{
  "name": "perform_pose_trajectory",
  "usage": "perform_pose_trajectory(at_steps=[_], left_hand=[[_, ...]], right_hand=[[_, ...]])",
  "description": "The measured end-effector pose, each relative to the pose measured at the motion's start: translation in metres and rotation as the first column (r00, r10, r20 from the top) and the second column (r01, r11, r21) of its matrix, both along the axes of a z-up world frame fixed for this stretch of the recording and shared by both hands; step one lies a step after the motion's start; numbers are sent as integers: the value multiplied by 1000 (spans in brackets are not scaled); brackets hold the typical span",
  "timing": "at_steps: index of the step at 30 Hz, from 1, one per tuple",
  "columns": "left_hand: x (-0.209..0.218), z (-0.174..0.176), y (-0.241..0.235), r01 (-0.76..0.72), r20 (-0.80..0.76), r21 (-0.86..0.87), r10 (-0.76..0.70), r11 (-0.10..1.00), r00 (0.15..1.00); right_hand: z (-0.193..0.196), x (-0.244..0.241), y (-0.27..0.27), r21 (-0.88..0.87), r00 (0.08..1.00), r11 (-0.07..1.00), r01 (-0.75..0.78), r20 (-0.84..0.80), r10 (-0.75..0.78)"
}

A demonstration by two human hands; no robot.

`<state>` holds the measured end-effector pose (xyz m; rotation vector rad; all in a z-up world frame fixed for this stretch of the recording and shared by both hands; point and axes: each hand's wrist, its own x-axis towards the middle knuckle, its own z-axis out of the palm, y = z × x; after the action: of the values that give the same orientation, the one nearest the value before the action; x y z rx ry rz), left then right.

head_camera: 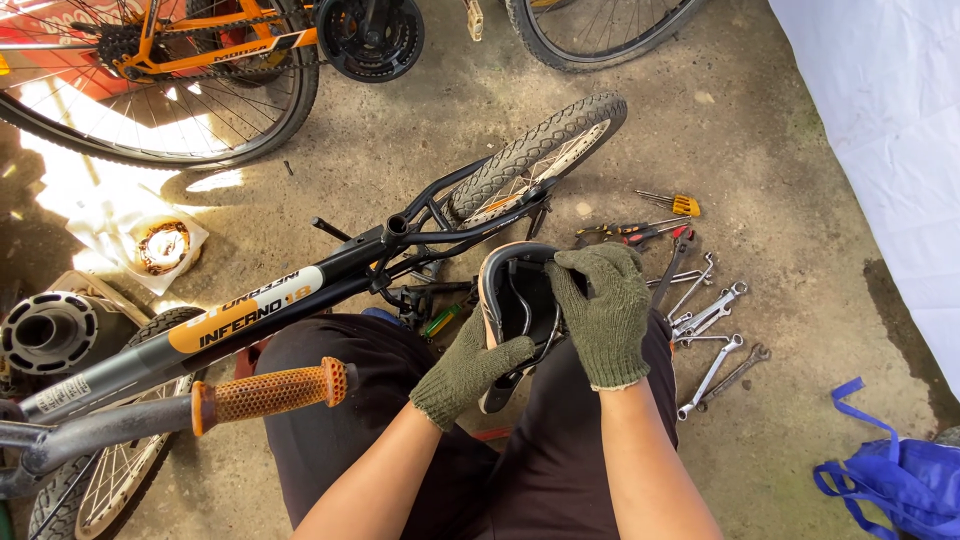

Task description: The person cleans a bicycle seat with a cloth and then uses a screwdriver to tighten the screws underneath the seat. The person is sitting on the ground while performing the task.

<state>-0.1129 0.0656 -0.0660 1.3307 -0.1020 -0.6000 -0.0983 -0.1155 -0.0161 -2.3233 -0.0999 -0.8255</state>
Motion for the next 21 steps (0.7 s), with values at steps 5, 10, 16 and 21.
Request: perform_pose_trajectory(at_steps=[5, 10, 16, 21], left_hand=[[-1, -1, -1, -19, -113, -17, 17, 1000, 993], [-1, -9, 0, -56, -182, -63, 44, 996, 982], [-1, -90, -5, -515, -525, -593, 188, 619, 830], [31, 4, 35, -492, -554, -315, 264, 812, 790]], right_hand=[[10, 0, -1, -38, 998, 999, 3, -59, -5], [-14, 7, -8, -14, 995, 1000, -15, -99, 14], [-39, 23, -16, 315, 975, 927, 203, -150, -163], [-89, 49, -12, 316, 869, 887, 335, -467, -162]])
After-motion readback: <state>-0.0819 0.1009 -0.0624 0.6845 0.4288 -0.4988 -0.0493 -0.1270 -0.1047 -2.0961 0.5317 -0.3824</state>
